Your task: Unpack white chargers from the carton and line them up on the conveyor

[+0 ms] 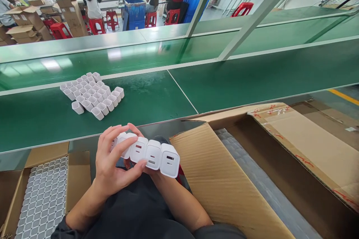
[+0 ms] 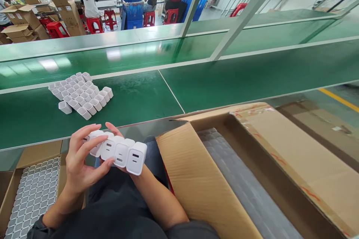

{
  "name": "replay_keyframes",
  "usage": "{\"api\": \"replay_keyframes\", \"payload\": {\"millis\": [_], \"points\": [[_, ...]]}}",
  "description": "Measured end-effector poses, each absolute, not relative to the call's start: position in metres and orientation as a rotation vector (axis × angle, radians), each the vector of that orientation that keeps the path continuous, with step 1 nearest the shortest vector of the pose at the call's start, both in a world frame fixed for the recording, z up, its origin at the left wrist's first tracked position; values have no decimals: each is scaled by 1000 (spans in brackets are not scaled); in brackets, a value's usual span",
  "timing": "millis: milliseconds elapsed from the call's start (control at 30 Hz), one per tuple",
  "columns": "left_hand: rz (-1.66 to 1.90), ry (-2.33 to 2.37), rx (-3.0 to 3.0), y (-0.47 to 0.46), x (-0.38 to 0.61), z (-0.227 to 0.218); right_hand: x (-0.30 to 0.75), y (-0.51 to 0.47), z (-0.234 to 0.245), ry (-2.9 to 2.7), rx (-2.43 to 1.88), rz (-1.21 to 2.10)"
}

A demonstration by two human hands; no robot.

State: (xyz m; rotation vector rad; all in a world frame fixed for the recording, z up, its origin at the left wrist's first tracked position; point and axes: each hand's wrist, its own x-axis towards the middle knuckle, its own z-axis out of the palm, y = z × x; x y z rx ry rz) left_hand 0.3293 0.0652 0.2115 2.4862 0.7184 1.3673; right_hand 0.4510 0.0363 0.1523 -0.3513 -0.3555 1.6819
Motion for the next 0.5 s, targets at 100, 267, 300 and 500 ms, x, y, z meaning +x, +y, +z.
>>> {"api": "replay_keyframes", "payload": {"millis": [100,267,300,500], "points": [[1362,730,2467,66,330,211,451,36,156,-306,-389,1680],[1368,753,2453,66,331,210,453,35,164,-296,-445,1668],[1369,757,2454,66,331,210,453,35,165,-297,-452,1666],[1382,661,2187,78,326,197,454,38,150,-446,-541,1635]]}}
